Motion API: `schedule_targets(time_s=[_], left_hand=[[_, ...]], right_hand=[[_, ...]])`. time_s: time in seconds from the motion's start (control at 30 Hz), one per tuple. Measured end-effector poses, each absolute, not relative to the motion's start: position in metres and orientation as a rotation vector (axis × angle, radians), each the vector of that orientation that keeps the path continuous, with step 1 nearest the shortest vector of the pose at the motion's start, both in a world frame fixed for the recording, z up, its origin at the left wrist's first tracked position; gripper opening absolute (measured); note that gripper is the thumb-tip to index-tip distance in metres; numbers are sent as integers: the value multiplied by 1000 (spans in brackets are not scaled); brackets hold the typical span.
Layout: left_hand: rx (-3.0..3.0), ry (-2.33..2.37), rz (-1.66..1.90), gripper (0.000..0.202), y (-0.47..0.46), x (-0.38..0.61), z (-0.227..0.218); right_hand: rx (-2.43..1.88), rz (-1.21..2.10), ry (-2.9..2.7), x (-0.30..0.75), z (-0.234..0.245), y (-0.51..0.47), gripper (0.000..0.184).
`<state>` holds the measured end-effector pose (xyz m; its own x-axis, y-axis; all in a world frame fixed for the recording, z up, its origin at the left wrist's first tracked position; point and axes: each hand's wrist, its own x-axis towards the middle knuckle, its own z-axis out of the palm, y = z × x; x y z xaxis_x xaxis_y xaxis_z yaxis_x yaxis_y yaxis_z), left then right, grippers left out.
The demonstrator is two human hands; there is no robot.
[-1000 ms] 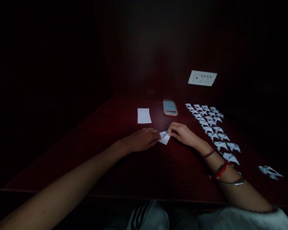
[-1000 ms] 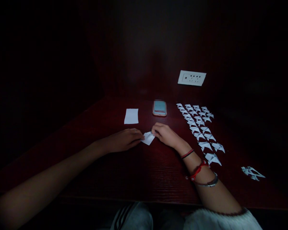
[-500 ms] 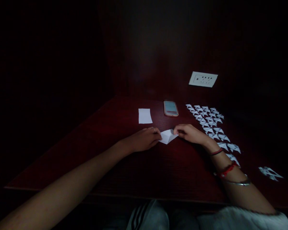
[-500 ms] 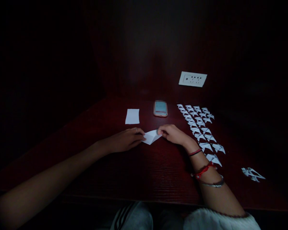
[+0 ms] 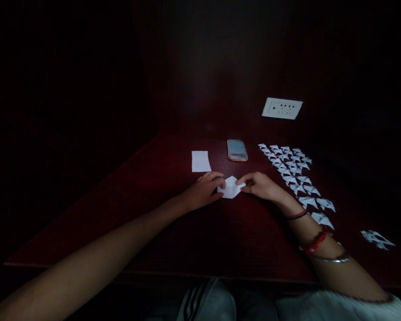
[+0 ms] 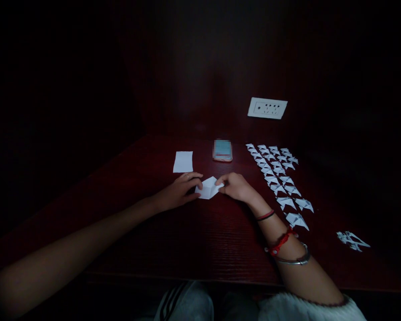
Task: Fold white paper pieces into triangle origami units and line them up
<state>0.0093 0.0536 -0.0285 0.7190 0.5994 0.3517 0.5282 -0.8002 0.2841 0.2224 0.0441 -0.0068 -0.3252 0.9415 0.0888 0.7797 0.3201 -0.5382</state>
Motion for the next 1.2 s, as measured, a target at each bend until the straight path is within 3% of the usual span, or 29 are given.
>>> schedule_targets(time_s=[0.13, 0.2, 0.3, 0.43, 0.67, 0.93, 1.2], left_hand=[[2685, 1048, 705, 49, 57, 10, -31], [2673, 1088, 665, 56, 58, 11, -32], [2673, 1088, 613, 51, 59, 11, -32], [2666, 1070, 642, 49, 59, 10, -31], [2584, 1033, 711, 66, 56, 10, -28], [2601, 1034, 671, 55, 57, 11, -30], [2578, 961, 697, 61, 56, 11, -29]], right_hand=[[-1546, 614, -2055, 218, -14, 48, 19], [-1545, 573, -2010, 216, -18, 49, 20], [-1531, 651, -1894, 213, -20, 49, 27], [-1528, 1052, -1589, 205, -14, 44, 38], [-1398, 1422, -1288, 192, -2, 31, 45], [-1351, 1428, -1295, 186, -9, 30, 22], [-1391, 1352, -1333, 183, -9, 32, 19]])
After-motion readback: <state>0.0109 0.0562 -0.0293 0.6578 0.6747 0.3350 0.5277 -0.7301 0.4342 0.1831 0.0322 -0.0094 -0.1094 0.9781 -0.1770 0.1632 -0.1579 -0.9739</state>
